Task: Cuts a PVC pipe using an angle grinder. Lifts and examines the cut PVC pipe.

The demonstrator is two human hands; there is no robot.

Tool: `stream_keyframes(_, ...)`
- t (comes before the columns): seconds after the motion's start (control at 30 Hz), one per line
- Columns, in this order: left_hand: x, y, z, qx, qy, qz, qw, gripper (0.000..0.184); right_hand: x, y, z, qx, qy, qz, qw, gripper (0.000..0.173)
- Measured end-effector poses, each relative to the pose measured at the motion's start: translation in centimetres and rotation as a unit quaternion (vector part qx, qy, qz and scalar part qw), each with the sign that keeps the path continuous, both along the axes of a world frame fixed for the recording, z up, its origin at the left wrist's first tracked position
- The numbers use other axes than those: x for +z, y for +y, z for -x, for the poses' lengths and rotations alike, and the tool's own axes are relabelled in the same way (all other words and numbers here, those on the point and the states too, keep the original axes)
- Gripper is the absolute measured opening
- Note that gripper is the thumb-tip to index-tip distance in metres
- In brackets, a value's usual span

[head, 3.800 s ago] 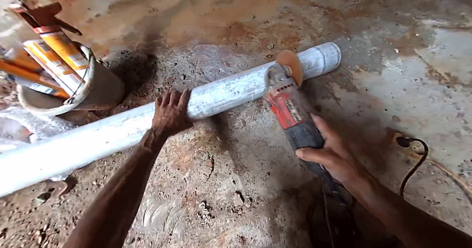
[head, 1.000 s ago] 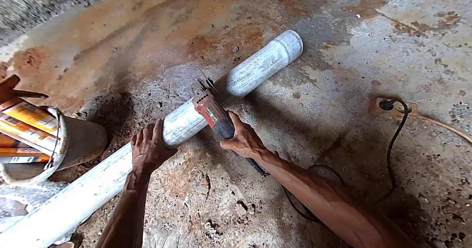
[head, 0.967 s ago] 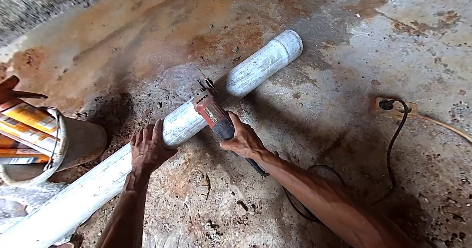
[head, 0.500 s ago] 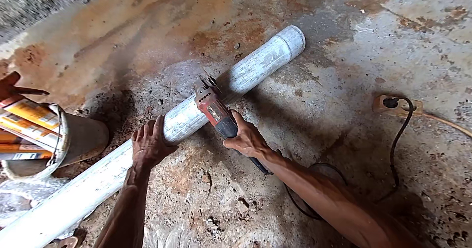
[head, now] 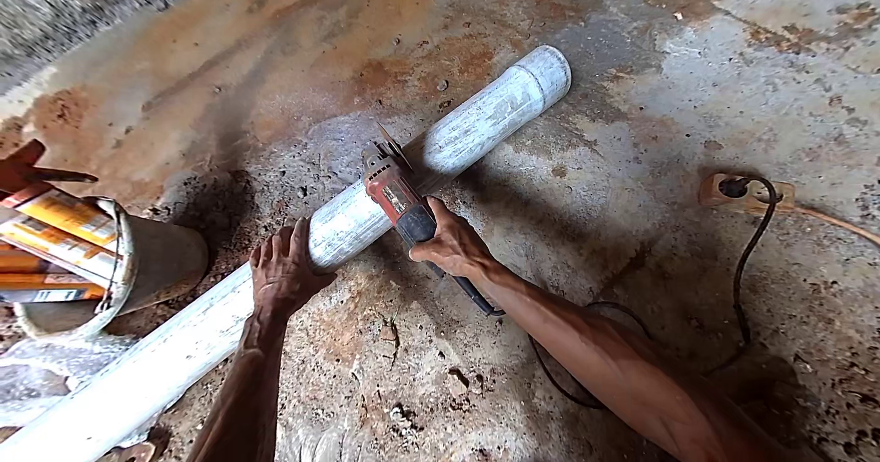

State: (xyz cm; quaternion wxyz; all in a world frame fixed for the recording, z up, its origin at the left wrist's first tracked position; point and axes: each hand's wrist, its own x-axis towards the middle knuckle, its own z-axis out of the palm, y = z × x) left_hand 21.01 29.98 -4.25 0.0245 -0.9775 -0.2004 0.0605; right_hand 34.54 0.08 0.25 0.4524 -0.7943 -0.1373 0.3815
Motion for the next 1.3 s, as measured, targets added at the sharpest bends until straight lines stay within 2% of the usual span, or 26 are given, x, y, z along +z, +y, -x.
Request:
stream_keyframes(0.43,0.7,0.0,-0.5,0.011,0.013,0.019,1.000,0.127,-0.3,-1.1,0.9,0.012,-0.010,0.013,1.000,0.100)
stream_keyframes(1.3,0.5,1.4,-1.1,0.010,0.034,0.032,0.999,0.131,-1.6,-1.9,1.6,0.009,-0.019,0.009,1.000,0.098)
